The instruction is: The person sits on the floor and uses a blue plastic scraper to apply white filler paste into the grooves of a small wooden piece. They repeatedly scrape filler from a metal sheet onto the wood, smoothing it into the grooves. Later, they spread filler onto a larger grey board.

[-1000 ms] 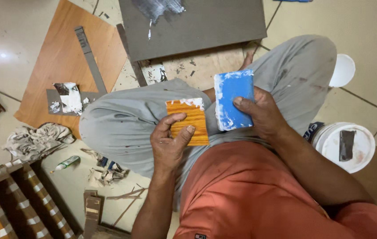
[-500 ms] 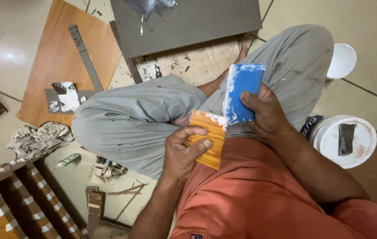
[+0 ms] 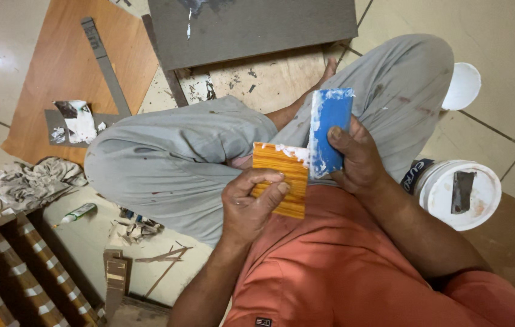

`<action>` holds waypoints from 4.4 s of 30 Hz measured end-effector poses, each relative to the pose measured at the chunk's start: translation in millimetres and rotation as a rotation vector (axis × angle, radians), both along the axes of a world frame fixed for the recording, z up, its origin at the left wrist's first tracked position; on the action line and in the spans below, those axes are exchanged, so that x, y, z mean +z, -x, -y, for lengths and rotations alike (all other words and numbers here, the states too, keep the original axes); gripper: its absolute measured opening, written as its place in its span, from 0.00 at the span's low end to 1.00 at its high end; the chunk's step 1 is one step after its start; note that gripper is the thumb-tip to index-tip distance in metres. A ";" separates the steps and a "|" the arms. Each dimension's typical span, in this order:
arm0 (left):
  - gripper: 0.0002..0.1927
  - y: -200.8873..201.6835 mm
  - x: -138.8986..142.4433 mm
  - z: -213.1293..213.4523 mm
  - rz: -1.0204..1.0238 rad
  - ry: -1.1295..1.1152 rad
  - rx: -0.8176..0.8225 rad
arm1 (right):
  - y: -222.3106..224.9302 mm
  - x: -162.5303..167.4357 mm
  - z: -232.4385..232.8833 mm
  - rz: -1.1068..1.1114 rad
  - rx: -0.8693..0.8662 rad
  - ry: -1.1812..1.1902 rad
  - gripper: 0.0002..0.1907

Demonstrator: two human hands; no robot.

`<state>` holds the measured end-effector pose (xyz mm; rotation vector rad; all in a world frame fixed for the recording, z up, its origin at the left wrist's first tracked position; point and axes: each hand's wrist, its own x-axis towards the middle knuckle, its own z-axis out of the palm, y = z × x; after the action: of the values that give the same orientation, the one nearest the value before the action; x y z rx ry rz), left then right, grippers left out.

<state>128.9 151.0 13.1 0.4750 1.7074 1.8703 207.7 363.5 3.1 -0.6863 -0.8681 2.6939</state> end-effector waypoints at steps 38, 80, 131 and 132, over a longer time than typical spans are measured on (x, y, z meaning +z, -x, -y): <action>0.19 10.0 37.0 -80.3 0.105 0.029 -0.232 | -5.1 0.3 -1.3 -0.488 0.228 0.426 0.16; 0.17 -24.5 42.8 -79.9 0.001 0.076 -0.481 | -36.1 13.6 -21.1 -0.437 0.162 0.092 0.13; 0.21 -55.9 38.0 -76.6 0.046 0.049 -0.433 | -65.7 15.3 -13.9 -0.303 0.177 0.222 0.14; 0.22 -56.0 37.9 -77.1 0.088 0.083 -0.456 | -66.3 15.0 -13.7 -0.295 0.168 0.237 0.14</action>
<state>184.8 228.1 51.0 0.6739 1.4628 1.4655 273.9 377.2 18.1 -0.2541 -0.5614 2.9763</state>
